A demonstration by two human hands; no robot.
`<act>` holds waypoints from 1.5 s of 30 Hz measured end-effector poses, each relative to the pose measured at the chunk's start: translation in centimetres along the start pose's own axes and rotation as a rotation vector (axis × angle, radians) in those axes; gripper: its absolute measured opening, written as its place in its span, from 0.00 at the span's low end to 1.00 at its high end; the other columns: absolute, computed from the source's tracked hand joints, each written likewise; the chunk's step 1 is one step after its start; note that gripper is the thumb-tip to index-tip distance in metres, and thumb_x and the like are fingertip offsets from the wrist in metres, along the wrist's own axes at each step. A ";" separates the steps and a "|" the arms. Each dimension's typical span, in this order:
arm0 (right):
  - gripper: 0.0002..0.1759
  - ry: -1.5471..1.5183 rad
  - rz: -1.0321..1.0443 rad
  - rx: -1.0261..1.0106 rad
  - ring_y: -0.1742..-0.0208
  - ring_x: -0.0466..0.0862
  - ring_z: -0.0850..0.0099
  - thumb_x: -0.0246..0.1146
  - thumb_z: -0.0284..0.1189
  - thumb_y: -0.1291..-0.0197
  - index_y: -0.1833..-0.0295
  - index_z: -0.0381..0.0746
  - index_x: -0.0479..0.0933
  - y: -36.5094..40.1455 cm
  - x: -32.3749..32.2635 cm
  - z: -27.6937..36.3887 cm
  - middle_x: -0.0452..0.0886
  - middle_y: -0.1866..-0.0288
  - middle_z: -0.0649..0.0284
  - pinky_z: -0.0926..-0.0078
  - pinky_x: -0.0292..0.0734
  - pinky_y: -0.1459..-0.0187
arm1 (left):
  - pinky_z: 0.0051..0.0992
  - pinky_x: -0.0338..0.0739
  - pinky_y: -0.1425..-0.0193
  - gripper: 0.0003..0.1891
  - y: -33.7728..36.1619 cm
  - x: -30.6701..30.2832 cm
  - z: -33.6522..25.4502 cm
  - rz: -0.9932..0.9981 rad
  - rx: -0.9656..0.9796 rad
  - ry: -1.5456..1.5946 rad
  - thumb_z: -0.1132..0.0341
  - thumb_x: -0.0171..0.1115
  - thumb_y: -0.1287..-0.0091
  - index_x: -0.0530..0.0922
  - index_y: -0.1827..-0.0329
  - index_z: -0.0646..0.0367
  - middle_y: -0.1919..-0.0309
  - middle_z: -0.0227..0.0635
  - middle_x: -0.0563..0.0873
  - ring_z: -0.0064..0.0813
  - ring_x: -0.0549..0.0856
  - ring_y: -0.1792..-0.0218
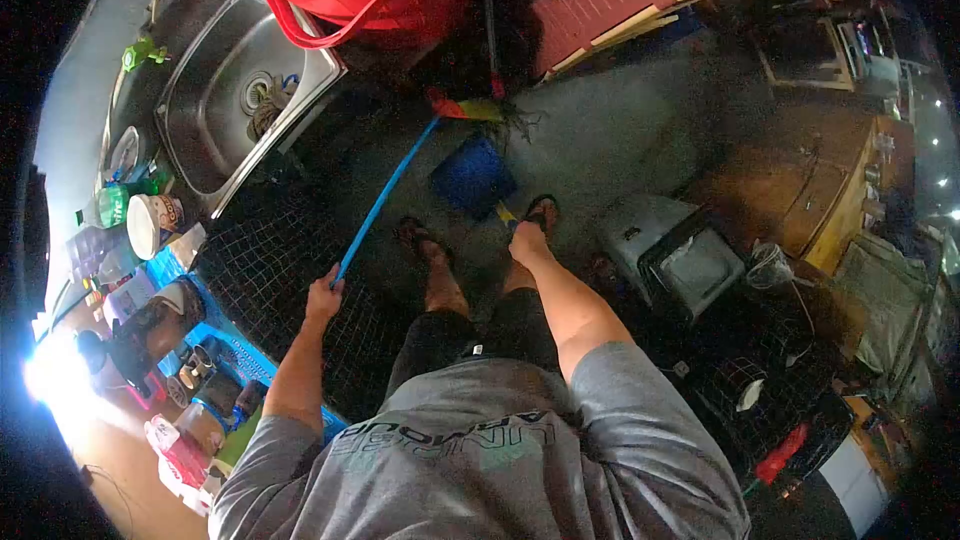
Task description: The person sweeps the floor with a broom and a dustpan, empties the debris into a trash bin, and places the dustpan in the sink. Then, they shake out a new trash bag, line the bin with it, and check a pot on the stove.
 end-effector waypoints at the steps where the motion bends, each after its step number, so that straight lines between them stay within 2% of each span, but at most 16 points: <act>1: 0.15 0.060 -0.092 -0.065 0.57 0.84 0.50 0.64 0.31 0.39 0.55 0.27 0.79 0.0 0.2 0.2 0.82 0.58 0.44 0.56 0.83 0.56 | 0.41 0.79 0.62 0.24 -0.4 1.4 0.4 0.005 0.000 -0.004 0.63 0.58 0.32 0.74 0.32 0.51 0.69 0.55 0.85 0.48 0.87 0.67; 3: 0.12 0.119 -0.176 -0.133 0.60 0.84 0.50 0.63 0.28 0.40 0.59 0.27 0.80 0.1 0.2 0.7 0.82 0.62 0.42 0.55 0.82 0.59 | 0.36 0.77 0.69 0.23 -0.6 3.7 0.9 -0.006 0.019 0.085 0.64 0.59 0.33 0.75 0.33 0.52 0.73 0.51 0.85 0.39 0.85 0.76; 6: 0.12 0.159 0.039 -0.007 0.61 0.85 0.54 0.62 0.29 0.38 0.62 0.28 0.81 -0.6 -0.3 1.4 0.82 0.61 0.44 0.58 0.82 0.63 | 0.29 0.69 0.82 0.24 2.6 3.9 -3.0 0.236 -0.314 0.517 0.64 0.62 0.33 0.76 0.33 0.50 0.81 0.31 0.78 0.26 0.75 0.86; 8: 0.11 0.581 0.098 -0.224 0.64 0.85 0.58 0.63 0.29 0.38 0.62 0.30 0.81 -1.6 0.8 1.2 0.82 0.61 0.46 0.60 0.82 0.66 | 0.27 0.64 0.85 0.23 5.3 2.0 -6.6 0.362 -0.568 0.689 0.62 0.63 0.31 0.76 0.33 0.48 0.84 0.28 0.74 0.22 0.72 0.87; 12: 0.11 0.137 -0.042 -0.043 0.66 0.84 0.59 0.63 0.29 0.38 0.64 0.30 0.80 -1.0 -0.6 2.0 0.82 0.60 0.48 0.61 0.81 0.68 | 0.25 0.63 0.85 0.23 9.7 -1.7 -10.7 0.449 -0.690 0.825 0.62 0.63 0.30 0.75 0.32 0.51 0.84 0.27 0.73 0.18 0.71 0.86; 15: 0.11 0.018 -0.122 -0.003 0.70 0.83 0.59 0.64 0.29 0.38 0.66 0.31 0.80 -1.2 -0.8 1.9 0.82 0.65 0.49 0.62 0.80 0.70 | 0.24 0.63 0.84 0.22 12.0 -5.3 -12.1 0.347 -0.532 0.663 0.63 0.62 0.30 0.75 0.32 0.53 0.84 0.25 0.73 0.17 0.70 0.85; 18: 0.14 0.268 -0.094 -0.203 0.52 0.84 0.52 0.64 0.27 0.40 0.53 0.28 0.78 -1.9 -0.3 2.3 0.82 0.54 0.42 0.59 0.84 0.57 | 0.24 0.64 0.83 0.23 11.8 -5.3 -11.5 0.243 -0.473 0.636 0.63 0.62 0.30 0.75 0.32 0.54 0.84 0.25 0.73 0.16 0.71 0.84; 20: 0.12 0.021 -0.042 -0.018 0.67 0.84 0.58 0.63 0.30 0.36 0.65 0.30 0.79 -1.1 -1.2 2.6 0.81 0.66 0.44 0.61 0.81 0.67 | 0.24 0.67 0.80 0.22 9.7 -4.1 -9.9 0.184 -0.405 0.536 0.63 0.62 0.31 0.77 0.35 0.55 0.82 0.27 0.76 0.17 0.73 0.83; 23: 0.12 0.004 -0.111 -0.044 0.66 0.84 0.57 0.63 0.30 0.35 0.65 0.30 0.78 -1.1 -0.7 2.5 0.81 0.64 0.44 0.60 0.81 0.66 | 0.25 0.70 0.79 0.20 7.5 -1.7 -10.4 0.203 -0.501 0.545 0.62 0.62 0.32 0.79 0.37 0.55 0.80 0.30 0.78 0.19 0.75 0.82; 25: 0.12 0.061 -0.118 -0.083 0.67 0.84 0.57 0.63 0.31 0.35 0.65 0.30 0.78 -1.4 -0.3 2.3 0.81 0.66 0.45 0.60 0.81 0.67 | 0.29 0.67 0.84 0.20 7.3 5.7 -3.8 0.073 -0.181 0.241 0.63 0.62 0.31 0.78 0.36 0.54 0.82 0.31 0.78 0.24 0.74 0.86; 27: 0.13 0.116 -0.119 -0.127 0.69 0.83 0.58 0.63 0.31 0.35 0.65 0.30 0.78 -1.6 0.3 2.1 0.81 0.68 0.46 0.60 0.81 0.68 | 0.29 0.62 0.86 0.21 11.3 1.4 -9.2 0.379 -0.658 0.616 0.63 0.61 0.29 0.77 0.34 0.51 0.83 0.29 0.76 0.22 0.71 0.87; 30: 0.13 0.069 -0.226 -0.140 0.69 0.84 0.57 0.62 0.30 0.35 0.65 0.30 0.78 -1.4 0.0 2.5 0.81 0.68 0.47 0.59 0.82 0.68 | 0.24 0.55 0.87 0.19 15.6 -4.3 -11.5 0.450 -0.688 0.685 0.62 0.60 0.28 0.77 0.34 0.47 0.85 0.24 0.70 0.18 0.67 0.87; 32: 0.14 0.053 0.083 0.032 0.61 0.85 0.55 0.62 0.31 0.35 0.58 0.27 0.77 -0.3 -1.2 3.3 0.82 0.61 0.46 0.58 0.83 0.63 | 0.24 0.55 0.86 0.20 17.2 -6.1 -11.8 0.399 -0.684 0.690 0.62 0.59 0.28 0.77 0.34 0.48 0.85 0.24 0.71 0.17 0.67 0.87; 38: 0.18 0.025 -0.090 -0.079 0.56 0.85 0.54 0.62 0.30 0.35 0.47 0.25 0.75 -0.1 -1.6 3.8 0.81 0.52 0.42 0.59 0.84 0.60 | 0.24 0.64 0.82 0.21 11.7 -1.3 -6.0 0.100 -0.289 0.350 0.64 0.61 0.30 0.76 0.34 0.53 0.81 0.27 0.74 0.18 0.72 0.84; 40: 0.19 0.050 -0.030 -0.048 0.55 0.85 0.53 0.62 0.30 0.35 0.47 0.25 0.75 -0.4 -1.6 4.0 0.80 0.51 0.41 0.59 0.84 0.60 | 0.32 0.79 0.63 0.21 9.8 1.3 -6.1 0.014 -0.270 0.297 0.62 0.61 0.33 0.78 0.38 0.59 0.78 0.39 0.81 0.27 0.82 0.74; 45: 0.26 0.123 0.083 -0.096 0.51 0.84 0.50 0.64 0.32 0.37 0.42 0.23 0.70 -0.6 -1.5 4.1 0.79 0.49 0.39 0.59 0.84 0.57 | 0.25 0.61 0.88 0.19 16.9 -0.1 -8.3 0.436 -0.722 0.740 0.61 0.62 0.32 0.80 0.37 0.48 0.86 0.26 0.73 0.18 0.68 0.90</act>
Point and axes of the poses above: each hand's wrist, its own y-axis away from the middle knuckle, its own x-axis out of the palm, z = x × y, the point moved 3 cm from there along -y, towards the middle knuckle
